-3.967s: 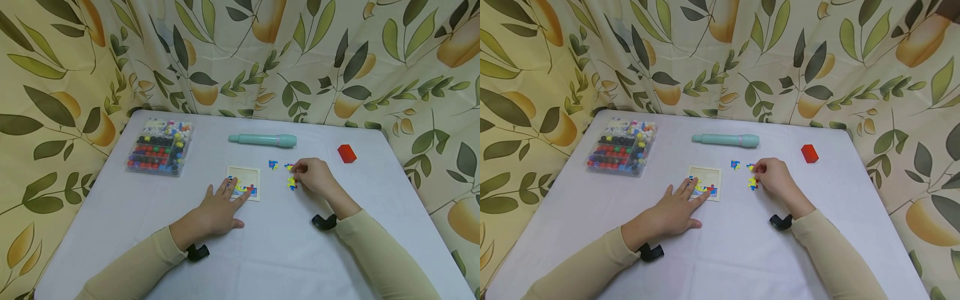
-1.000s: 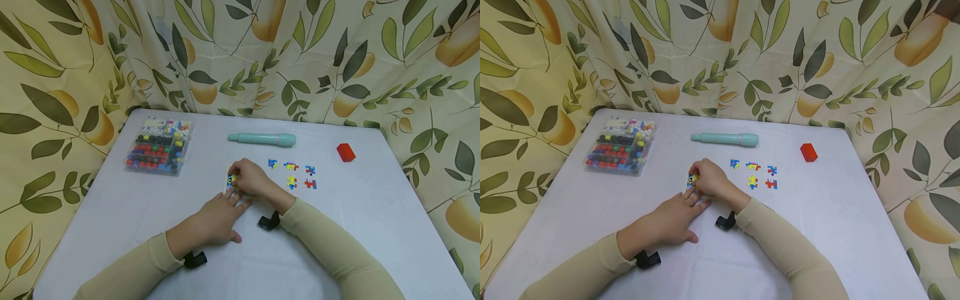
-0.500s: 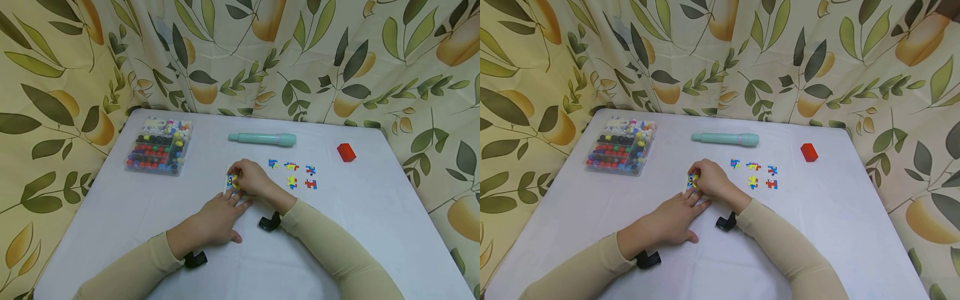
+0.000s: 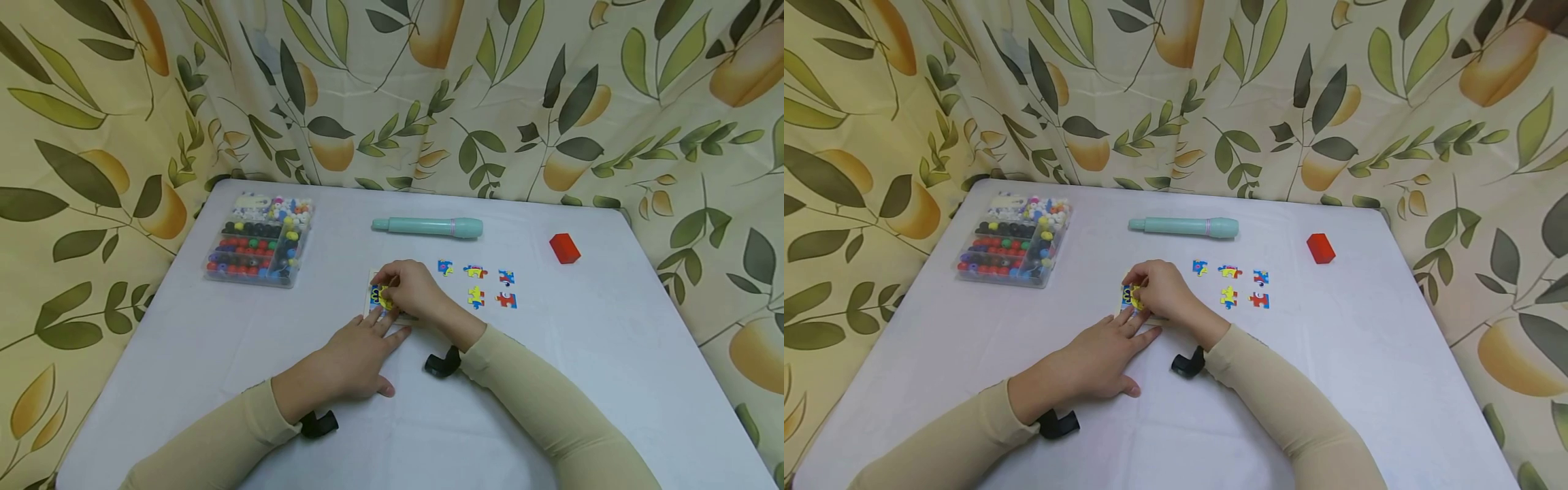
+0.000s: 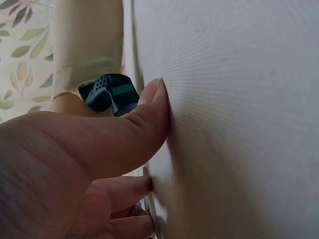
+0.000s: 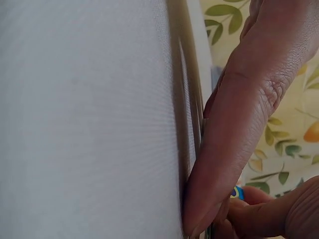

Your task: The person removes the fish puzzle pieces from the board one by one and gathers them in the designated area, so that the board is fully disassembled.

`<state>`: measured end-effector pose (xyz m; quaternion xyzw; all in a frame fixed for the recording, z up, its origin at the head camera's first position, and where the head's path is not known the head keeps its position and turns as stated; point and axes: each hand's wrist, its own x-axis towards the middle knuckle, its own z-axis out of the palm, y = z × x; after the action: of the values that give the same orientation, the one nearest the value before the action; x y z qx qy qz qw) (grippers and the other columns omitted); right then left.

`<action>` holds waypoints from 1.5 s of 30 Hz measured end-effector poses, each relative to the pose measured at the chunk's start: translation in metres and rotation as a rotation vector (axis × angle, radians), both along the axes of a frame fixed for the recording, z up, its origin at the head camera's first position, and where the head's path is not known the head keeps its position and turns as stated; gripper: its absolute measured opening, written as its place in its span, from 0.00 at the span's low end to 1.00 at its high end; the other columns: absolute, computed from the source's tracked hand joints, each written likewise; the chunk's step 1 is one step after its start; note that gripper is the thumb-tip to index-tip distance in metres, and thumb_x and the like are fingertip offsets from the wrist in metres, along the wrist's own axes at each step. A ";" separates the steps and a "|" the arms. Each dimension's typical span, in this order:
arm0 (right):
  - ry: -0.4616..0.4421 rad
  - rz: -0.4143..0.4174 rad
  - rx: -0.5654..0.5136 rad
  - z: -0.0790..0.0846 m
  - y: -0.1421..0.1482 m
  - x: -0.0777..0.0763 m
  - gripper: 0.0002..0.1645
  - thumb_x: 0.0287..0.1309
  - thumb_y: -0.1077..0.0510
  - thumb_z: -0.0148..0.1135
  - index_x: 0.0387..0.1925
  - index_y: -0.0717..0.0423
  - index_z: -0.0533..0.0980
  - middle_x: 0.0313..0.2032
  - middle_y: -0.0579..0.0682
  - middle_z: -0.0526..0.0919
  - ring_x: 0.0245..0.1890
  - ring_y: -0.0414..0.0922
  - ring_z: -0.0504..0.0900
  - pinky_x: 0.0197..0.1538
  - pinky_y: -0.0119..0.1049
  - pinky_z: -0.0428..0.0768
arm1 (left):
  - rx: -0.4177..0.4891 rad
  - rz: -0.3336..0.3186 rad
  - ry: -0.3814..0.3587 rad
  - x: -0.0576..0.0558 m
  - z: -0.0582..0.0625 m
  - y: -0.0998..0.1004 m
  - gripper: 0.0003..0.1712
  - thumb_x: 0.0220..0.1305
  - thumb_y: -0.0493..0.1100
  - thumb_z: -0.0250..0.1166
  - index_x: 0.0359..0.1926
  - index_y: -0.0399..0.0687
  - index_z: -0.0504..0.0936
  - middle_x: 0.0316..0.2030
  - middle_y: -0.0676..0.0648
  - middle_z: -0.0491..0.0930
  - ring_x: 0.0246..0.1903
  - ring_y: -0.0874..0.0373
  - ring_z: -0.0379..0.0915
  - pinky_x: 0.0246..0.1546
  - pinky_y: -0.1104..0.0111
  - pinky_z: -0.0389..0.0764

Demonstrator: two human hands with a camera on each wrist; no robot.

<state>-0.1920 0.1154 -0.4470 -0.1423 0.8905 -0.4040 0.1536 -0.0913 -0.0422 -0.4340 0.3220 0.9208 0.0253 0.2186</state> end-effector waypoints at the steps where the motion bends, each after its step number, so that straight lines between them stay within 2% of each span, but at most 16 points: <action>1: -0.001 0.001 -0.005 0.000 0.000 0.000 0.16 0.64 0.71 0.69 0.45 0.50 0.90 0.42 0.50 0.88 0.40 0.46 0.82 0.38 0.33 0.84 | 0.000 0.000 0.002 0.000 0.000 0.000 0.60 0.63 0.73 0.71 0.87 0.62 0.54 0.88 0.47 0.41 0.87 0.41 0.41 0.83 0.45 0.60; 9: -0.019 -0.002 -0.033 0.000 0.001 0.001 0.14 0.65 0.72 0.68 0.44 0.52 0.89 0.40 0.53 0.87 0.34 0.46 0.82 0.34 0.34 0.84 | 0.010 0.007 -0.010 0.000 0.001 0.001 0.60 0.63 0.72 0.72 0.87 0.62 0.55 0.88 0.47 0.42 0.87 0.40 0.40 0.83 0.44 0.59; 15: -0.023 -0.002 -0.045 0.001 0.002 0.002 0.14 0.65 0.71 0.68 0.44 0.51 0.90 0.40 0.52 0.87 0.35 0.46 0.82 0.33 0.33 0.84 | 0.006 0.015 -0.004 0.000 0.001 0.001 0.60 0.63 0.72 0.72 0.87 0.62 0.55 0.88 0.47 0.43 0.87 0.40 0.41 0.83 0.44 0.59; 21: -0.049 0.014 -0.071 0.000 0.003 0.001 0.14 0.66 0.71 0.67 0.45 0.53 0.89 0.38 0.53 0.85 0.30 0.46 0.81 0.29 0.33 0.84 | 0.007 0.004 0.012 -0.001 0.000 0.001 0.60 0.62 0.73 0.72 0.87 0.62 0.56 0.88 0.47 0.45 0.87 0.40 0.43 0.84 0.41 0.55; 27: -0.025 0.021 -0.060 -0.001 0.005 -0.001 0.14 0.65 0.70 0.68 0.45 0.51 0.90 0.39 0.53 0.86 0.35 0.46 0.81 0.34 0.34 0.84 | 0.011 -0.014 0.020 -0.002 0.000 0.000 0.60 0.62 0.73 0.72 0.86 0.60 0.57 0.88 0.45 0.46 0.87 0.39 0.45 0.85 0.46 0.56; 31: -0.022 0.014 -0.067 -0.003 0.005 -0.003 0.15 0.65 0.71 0.68 0.46 0.51 0.90 0.39 0.53 0.85 0.35 0.46 0.82 0.35 0.34 0.84 | 0.023 -0.009 0.009 -0.003 0.000 0.000 0.60 0.62 0.72 0.73 0.86 0.60 0.57 0.88 0.45 0.46 0.87 0.40 0.44 0.84 0.49 0.58; 37: -0.066 -0.006 -0.057 -0.003 0.003 -0.005 0.14 0.66 0.71 0.67 0.46 0.53 0.89 0.38 0.52 0.86 0.30 0.45 0.82 0.33 0.33 0.84 | 0.029 -0.007 0.006 -0.003 -0.001 0.000 0.60 0.62 0.72 0.73 0.86 0.59 0.58 0.88 0.44 0.47 0.87 0.39 0.45 0.84 0.49 0.59; 45: -0.049 -0.025 -0.035 -0.002 0.003 -0.011 0.12 0.68 0.69 0.66 0.45 0.53 0.90 0.39 0.52 0.87 0.35 0.45 0.81 0.35 0.31 0.82 | 0.032 -0.009 0.015 -0.004 -0.003 0.000 0.59 0.62 0.72 0.73 0.86 0.59 0.59 0.87 0.43 0.48 0.86 0.39 0.45 0.84 0.50 0.59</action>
<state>-0.2026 0.1182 -0.4490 -0.1241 0.8809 -0.4249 0.1676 -0.0949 -0.0420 -0.4375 0.3297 0.9204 0.0365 0.2068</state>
